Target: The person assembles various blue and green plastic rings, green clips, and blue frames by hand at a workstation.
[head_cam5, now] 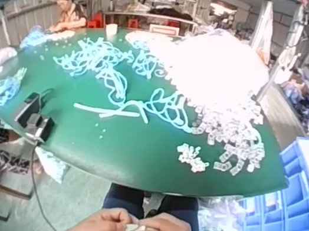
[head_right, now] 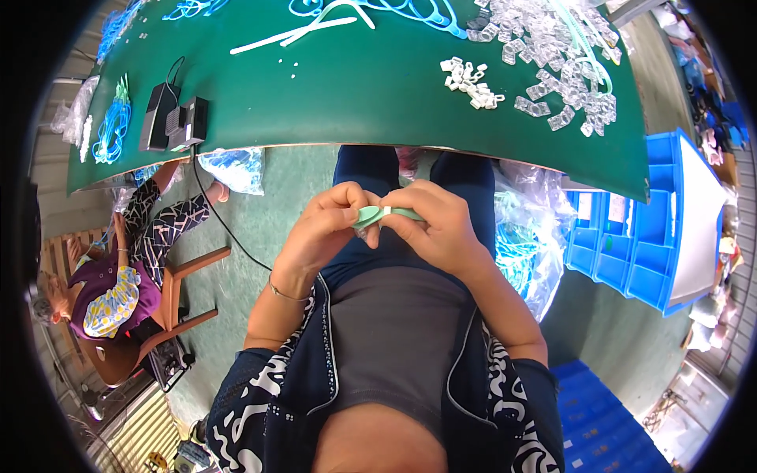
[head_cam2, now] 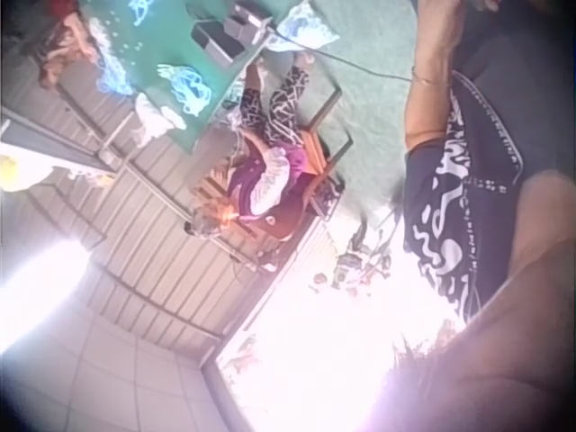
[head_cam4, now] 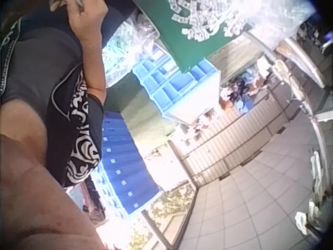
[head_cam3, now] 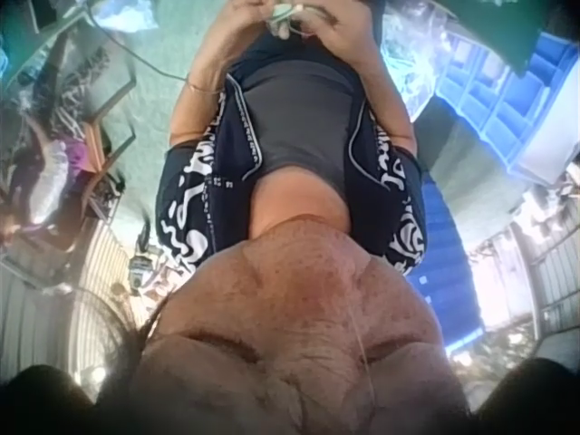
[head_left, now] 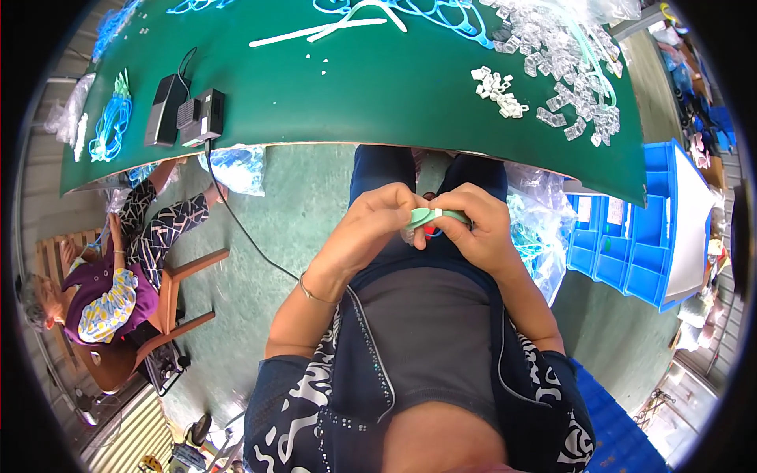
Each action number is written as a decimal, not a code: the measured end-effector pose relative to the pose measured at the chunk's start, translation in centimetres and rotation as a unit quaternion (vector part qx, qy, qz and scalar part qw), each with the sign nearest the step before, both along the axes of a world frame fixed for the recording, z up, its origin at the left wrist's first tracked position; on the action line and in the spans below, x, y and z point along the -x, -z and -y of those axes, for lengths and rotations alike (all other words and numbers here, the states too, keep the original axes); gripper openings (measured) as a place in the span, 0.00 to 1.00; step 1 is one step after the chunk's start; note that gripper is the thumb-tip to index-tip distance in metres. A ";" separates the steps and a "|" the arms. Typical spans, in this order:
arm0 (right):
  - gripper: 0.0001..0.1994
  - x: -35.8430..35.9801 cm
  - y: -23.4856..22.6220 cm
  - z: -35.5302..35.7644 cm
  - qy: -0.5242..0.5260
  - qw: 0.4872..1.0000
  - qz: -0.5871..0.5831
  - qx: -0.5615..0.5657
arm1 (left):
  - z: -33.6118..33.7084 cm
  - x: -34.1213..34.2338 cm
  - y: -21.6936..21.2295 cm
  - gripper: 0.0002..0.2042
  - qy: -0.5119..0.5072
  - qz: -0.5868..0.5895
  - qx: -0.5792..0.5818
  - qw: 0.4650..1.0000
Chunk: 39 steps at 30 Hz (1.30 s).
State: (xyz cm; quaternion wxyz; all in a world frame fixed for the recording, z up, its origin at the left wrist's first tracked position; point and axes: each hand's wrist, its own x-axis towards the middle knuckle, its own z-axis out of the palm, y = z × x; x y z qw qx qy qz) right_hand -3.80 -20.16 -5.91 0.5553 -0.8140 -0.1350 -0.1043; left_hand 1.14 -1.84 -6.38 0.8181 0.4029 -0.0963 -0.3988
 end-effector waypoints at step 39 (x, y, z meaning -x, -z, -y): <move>0.03 0.1 0.1 0.1 -0.005 0.967 -0.148 -0.208 | 1.1 0.6 -0.3 0.10 -0.159 0.482 -0.229 0.831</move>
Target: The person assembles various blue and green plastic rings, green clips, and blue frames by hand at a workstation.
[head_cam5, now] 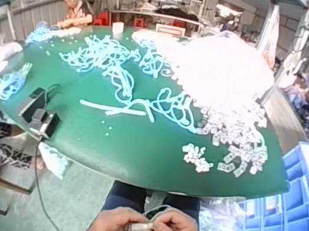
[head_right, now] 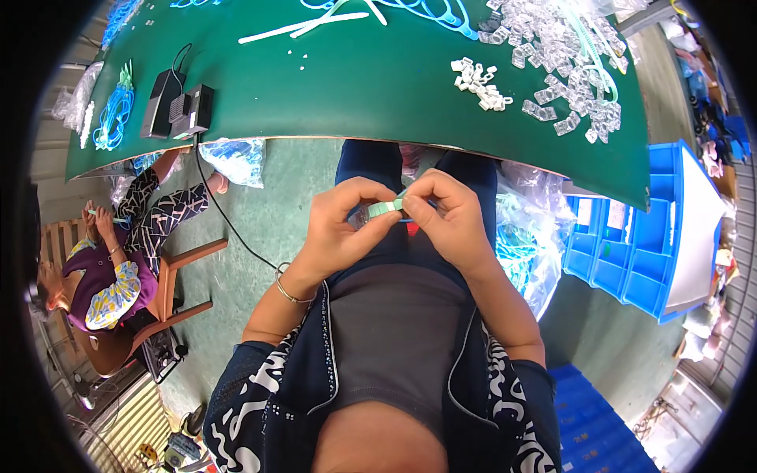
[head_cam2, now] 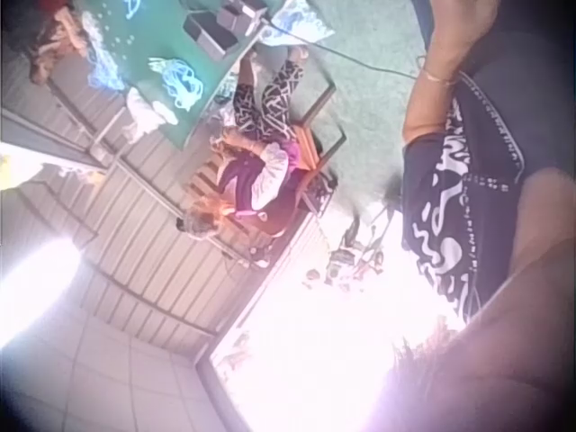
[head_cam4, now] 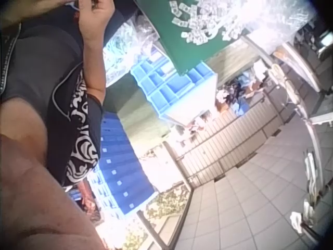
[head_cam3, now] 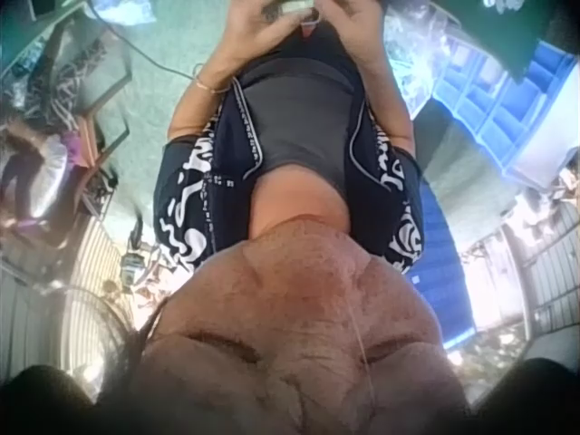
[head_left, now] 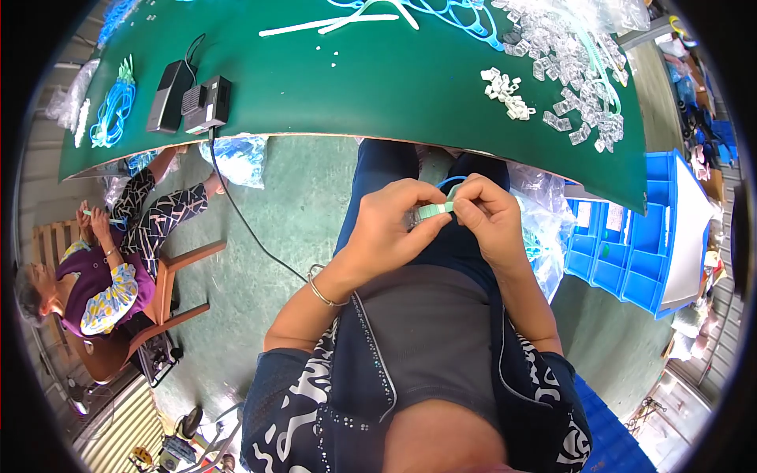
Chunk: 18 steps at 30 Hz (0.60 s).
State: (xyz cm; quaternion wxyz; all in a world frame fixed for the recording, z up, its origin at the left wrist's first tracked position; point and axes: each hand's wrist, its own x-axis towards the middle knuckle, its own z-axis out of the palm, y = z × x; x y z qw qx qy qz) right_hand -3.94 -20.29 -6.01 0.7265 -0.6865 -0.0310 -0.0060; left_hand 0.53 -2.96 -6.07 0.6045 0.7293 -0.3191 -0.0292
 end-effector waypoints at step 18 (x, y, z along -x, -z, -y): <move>0.04 -0.4 0.6 0.0 -0.028 0.987 -0.039 -0.156 | -2.5 -1.9 -0.8 0.11 0.133 -0.293 -0.009 0.947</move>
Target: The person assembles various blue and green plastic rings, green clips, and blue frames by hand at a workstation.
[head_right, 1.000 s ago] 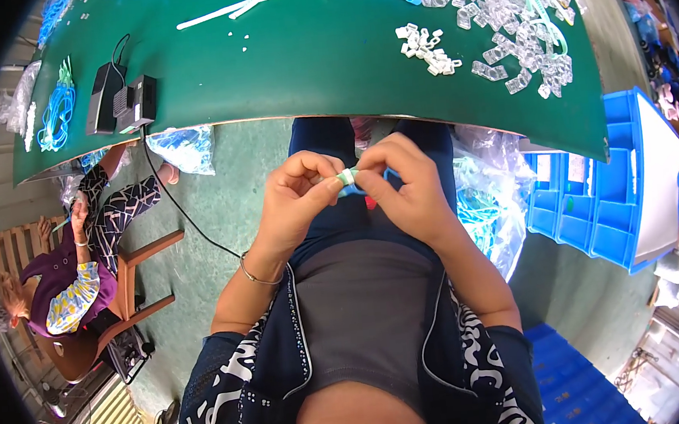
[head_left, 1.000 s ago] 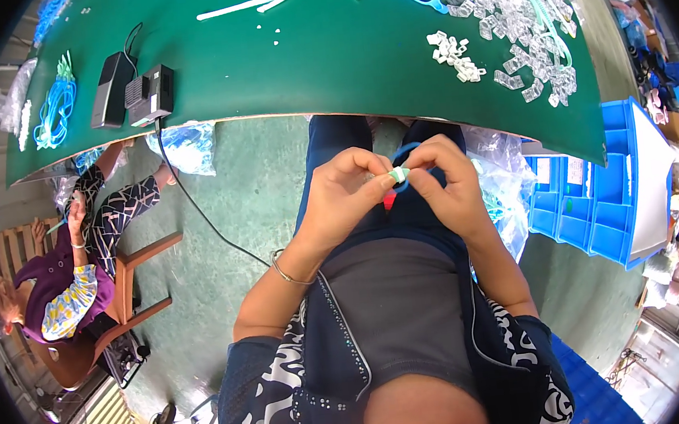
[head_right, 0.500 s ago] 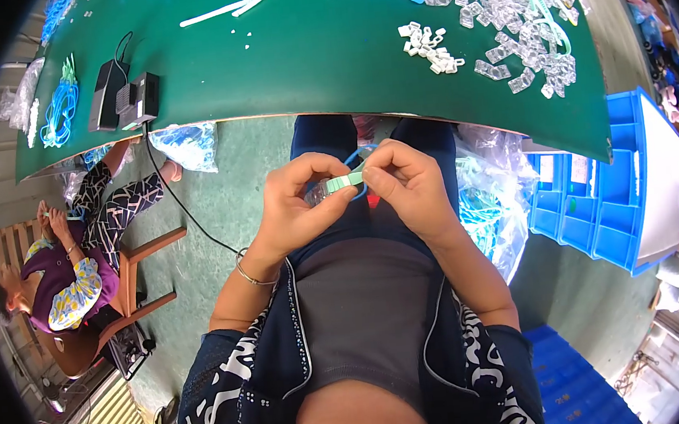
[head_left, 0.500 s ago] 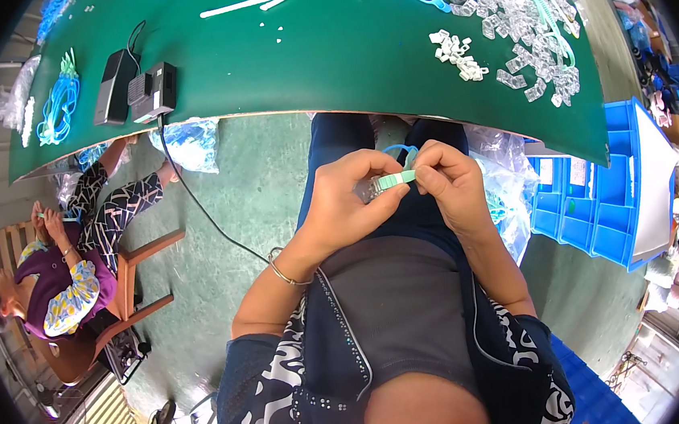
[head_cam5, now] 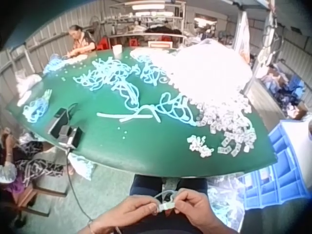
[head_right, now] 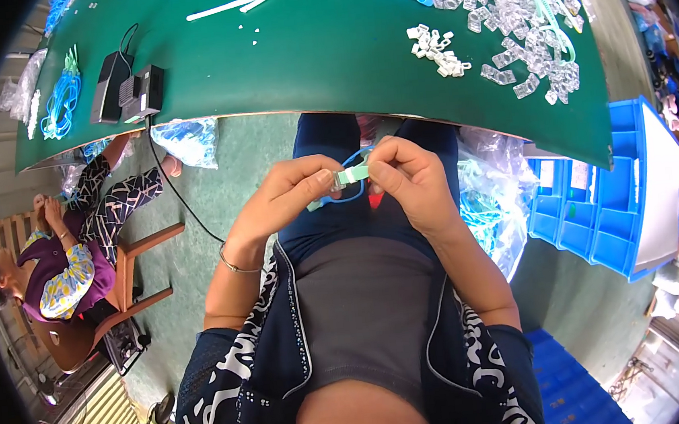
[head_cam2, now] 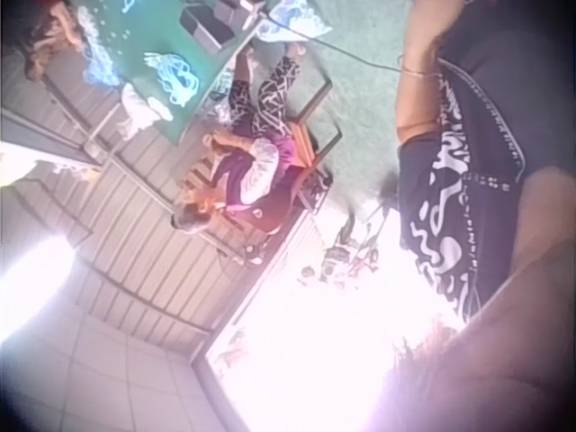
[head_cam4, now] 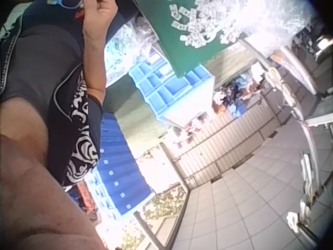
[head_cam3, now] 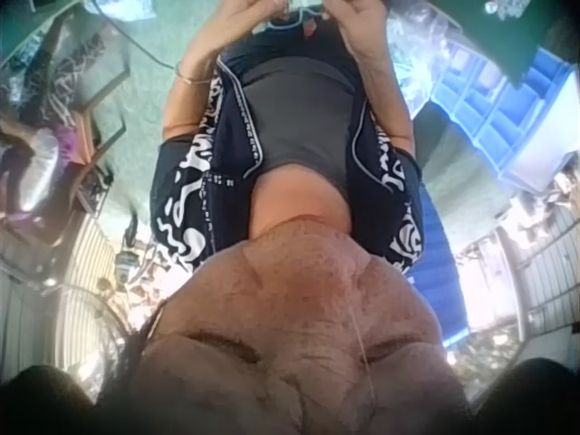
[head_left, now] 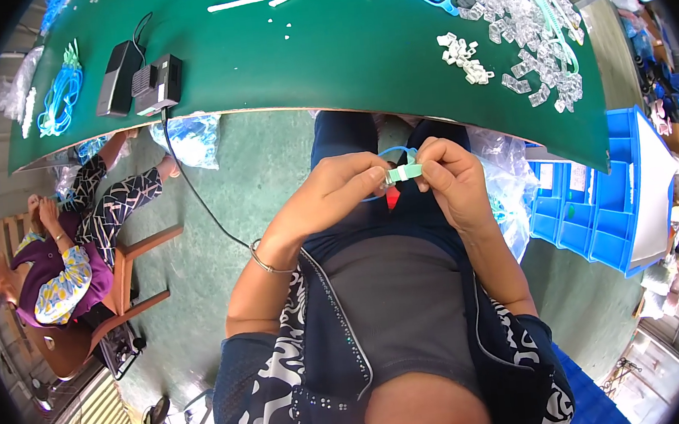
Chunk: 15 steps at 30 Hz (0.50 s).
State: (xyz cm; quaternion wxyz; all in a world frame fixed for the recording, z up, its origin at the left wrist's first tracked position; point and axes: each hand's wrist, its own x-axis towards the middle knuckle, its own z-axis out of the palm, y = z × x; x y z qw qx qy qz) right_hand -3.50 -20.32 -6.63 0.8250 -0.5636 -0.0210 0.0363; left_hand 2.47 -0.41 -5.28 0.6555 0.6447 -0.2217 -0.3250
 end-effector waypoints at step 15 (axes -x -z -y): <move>0.10 -2.5 -2.2 -0.8 -0.058 0.948 0.109 0.293 | -1.2 0.4 -0.2 0.10 -0.048 -0.045 0.035 0.997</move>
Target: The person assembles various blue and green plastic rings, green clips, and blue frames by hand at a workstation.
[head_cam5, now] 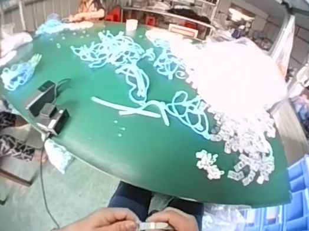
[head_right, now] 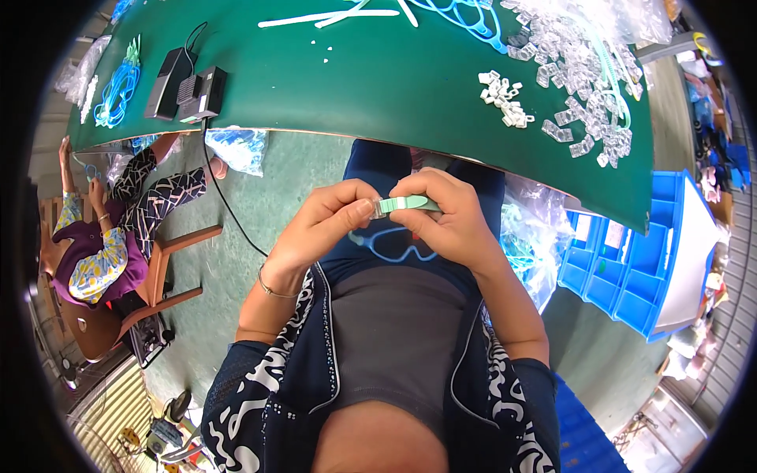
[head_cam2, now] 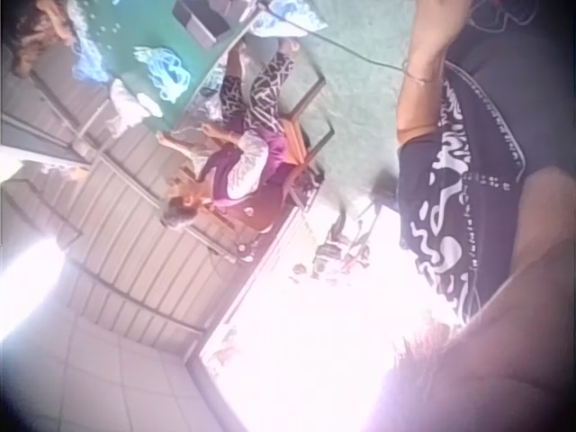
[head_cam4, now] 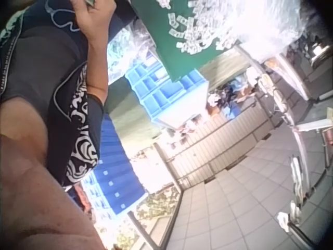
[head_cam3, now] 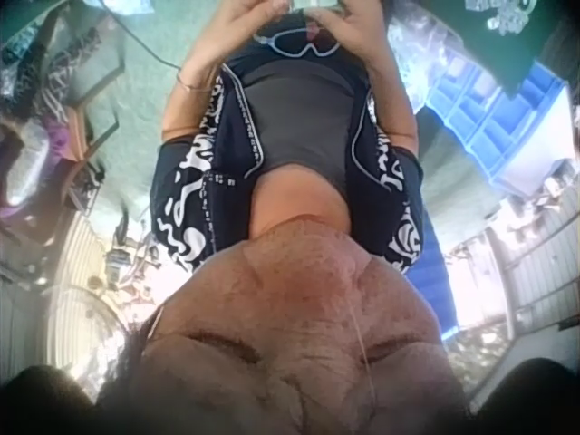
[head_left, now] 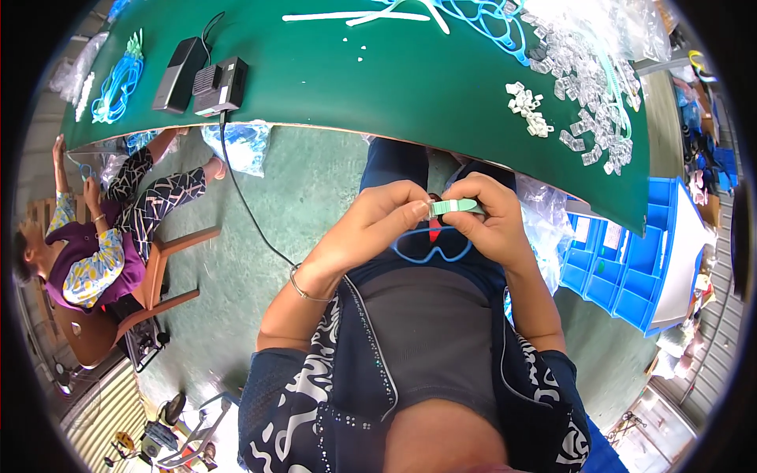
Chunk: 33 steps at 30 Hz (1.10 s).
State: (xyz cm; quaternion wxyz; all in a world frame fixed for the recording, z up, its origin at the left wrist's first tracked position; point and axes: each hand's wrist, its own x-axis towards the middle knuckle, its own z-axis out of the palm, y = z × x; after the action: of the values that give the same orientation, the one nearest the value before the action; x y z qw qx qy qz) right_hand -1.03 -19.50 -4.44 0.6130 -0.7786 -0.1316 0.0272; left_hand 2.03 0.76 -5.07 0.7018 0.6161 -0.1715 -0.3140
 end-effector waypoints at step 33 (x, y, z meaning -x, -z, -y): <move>0.06 -10.4 -0.5 7.9 0.154 0.977 0.102 0.104 | 6.0 -4.8 -2.7 0.16 -0.012 0.126 0.115 0.985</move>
State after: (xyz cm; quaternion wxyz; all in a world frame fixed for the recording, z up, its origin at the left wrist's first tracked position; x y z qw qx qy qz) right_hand 9.41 -27.41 -3.95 0.5090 -0.8476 -0.0686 -0.1334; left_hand 6.78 -5.25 -2.32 0.7441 0.5681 -0.2864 -0.2037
